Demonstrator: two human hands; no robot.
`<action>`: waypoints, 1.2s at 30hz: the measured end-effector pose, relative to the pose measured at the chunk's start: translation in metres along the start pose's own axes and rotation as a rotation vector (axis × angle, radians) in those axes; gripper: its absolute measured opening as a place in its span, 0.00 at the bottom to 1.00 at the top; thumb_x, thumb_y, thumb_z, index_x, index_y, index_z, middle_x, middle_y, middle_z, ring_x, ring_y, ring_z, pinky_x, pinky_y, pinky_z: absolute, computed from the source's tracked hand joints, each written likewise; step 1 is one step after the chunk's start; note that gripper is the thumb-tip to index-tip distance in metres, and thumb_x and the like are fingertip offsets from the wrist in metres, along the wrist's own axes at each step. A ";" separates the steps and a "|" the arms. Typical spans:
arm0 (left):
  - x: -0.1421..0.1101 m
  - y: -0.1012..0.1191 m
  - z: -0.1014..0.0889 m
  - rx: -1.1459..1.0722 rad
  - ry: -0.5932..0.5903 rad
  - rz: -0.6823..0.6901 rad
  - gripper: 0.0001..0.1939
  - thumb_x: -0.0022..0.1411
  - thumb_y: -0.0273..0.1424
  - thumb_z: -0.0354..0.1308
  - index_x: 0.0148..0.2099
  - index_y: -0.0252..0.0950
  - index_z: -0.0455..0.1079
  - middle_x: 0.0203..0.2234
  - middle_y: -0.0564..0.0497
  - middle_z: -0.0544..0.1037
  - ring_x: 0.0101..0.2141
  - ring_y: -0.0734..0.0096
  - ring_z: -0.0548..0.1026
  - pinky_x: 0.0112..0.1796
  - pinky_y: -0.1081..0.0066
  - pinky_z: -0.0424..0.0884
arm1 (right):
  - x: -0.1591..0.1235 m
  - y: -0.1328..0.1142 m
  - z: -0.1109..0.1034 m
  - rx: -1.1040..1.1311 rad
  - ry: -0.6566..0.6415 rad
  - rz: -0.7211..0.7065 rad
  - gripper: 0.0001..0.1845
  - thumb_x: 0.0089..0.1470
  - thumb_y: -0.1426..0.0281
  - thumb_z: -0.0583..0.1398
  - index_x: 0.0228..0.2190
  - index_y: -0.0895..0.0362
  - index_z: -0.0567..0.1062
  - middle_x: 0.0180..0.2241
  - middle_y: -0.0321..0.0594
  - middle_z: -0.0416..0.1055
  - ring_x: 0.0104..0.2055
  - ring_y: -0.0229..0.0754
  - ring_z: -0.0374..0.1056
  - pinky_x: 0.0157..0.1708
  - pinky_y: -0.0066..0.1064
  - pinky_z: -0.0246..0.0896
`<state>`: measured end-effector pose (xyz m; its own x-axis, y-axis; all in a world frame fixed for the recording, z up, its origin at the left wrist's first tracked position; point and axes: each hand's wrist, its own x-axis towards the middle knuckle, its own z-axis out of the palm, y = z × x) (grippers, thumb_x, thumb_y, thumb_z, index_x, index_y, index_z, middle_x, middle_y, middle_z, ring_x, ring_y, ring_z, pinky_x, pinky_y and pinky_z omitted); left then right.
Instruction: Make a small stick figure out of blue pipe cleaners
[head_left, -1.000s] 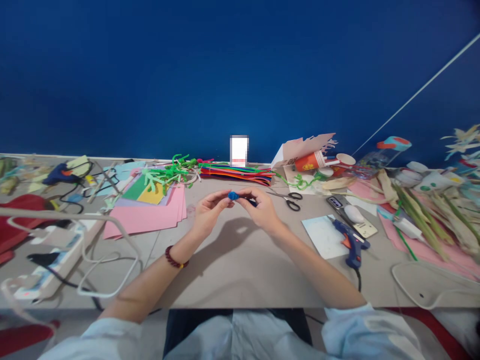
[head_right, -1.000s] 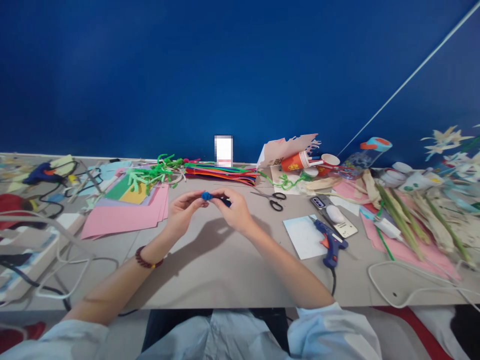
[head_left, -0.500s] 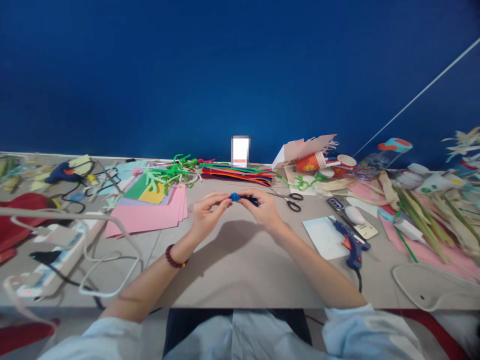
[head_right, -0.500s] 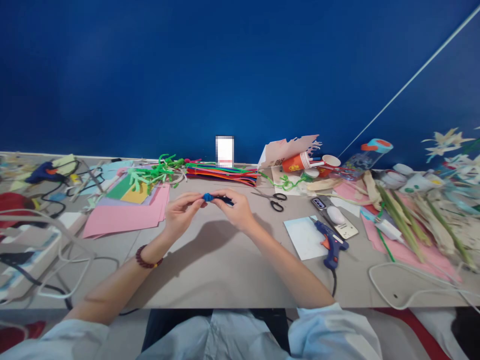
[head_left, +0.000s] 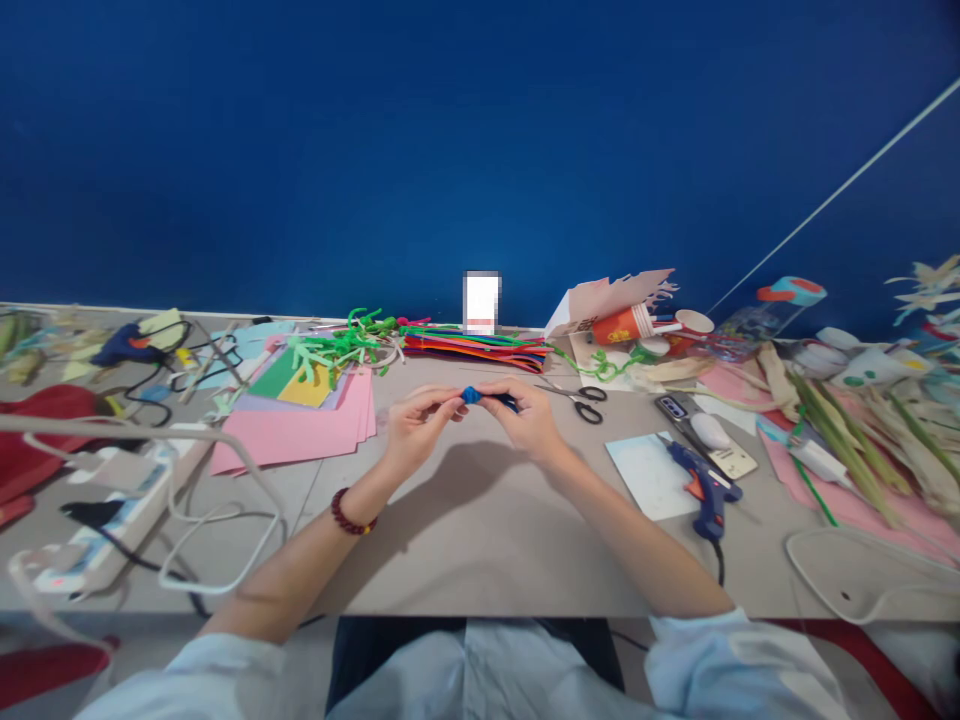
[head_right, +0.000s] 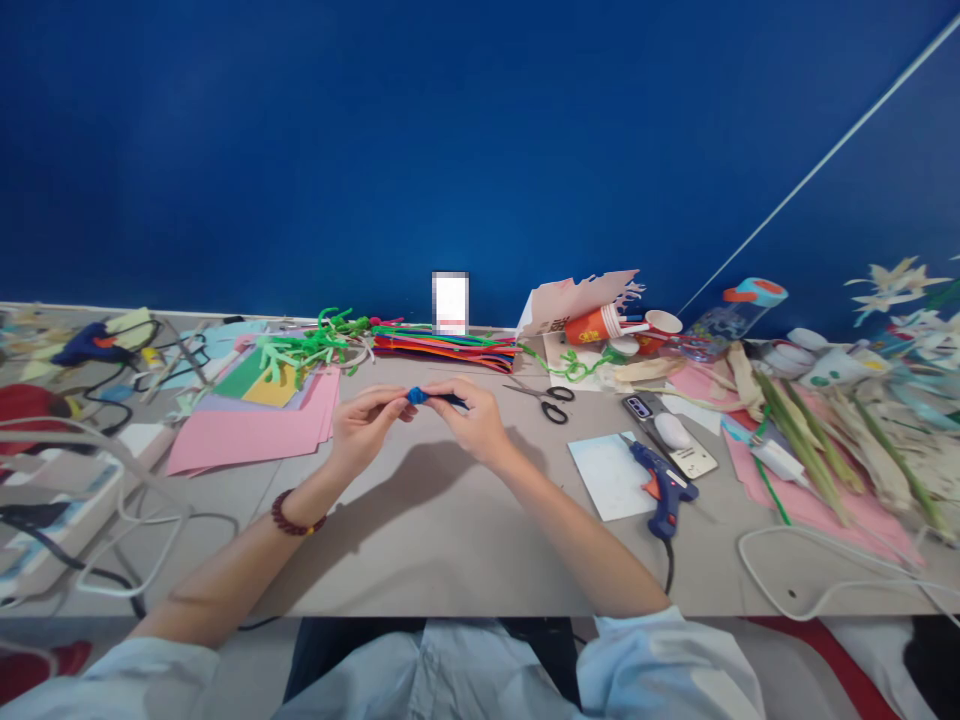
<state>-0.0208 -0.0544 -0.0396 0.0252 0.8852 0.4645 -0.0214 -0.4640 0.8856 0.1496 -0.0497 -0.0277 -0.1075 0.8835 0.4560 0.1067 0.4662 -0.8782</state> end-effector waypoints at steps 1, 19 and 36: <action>0.000 0.000 0.000 -0.001 -0.001 0.003 0.08 0.55 0.33 0.62 0.36 0.36 0.78 0.31 0.48 0.77 0.25 0.73 0.76 0.28 0.71 0.77 | 0.000 -0.001 0.000 0.002 0.000 -0.002 0.08 0.50 0.62 0.63 0.31 0.51 0.78 0.33 0.40 0.76 0.37 0.42 0.71 0.41 0.37 0.67; 0.000 0.003 0.001 0.024 0.013 0.028 0.07 0.55 0.33 0.62 0.34 0.36 0.78 0.29 0.48 0.77 0.24 0.74 0.75 0.26 0.72 0.76 | -0.001 0.000 0.000 -0.018 0.008 -0.040 0.06 0.51 0.64 0.62 0.31 0.51 0.78 0.34 0.39 0.76 0.38 0.42 0.71 0.42 0.38 0.67; -0.003 0.002 0.004 -0.015 0.011 -0.026 0.07 0.55 0.34 0.62 0.34 0.35 0.77 0.30 0.48 0.77 0.25 0.73 0.76 0.27 0.72 0.76 | -0.003 0.003 0.001 -0.053 0.023 -0.106 0.06 0.53 0.69 0.61 0.33 0.50 0.79 0.34 0.38 0.77 0.38 0.41 0.71 0.40 0.36 0.67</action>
<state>-0.0172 -0.0579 -0.0391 0.0148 0.8972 0.4414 -0.0363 -0.4407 0.8969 0.1497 -0.0509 -0.0314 -0.0985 0.8296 0.5496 0.1481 0.5583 -0.8163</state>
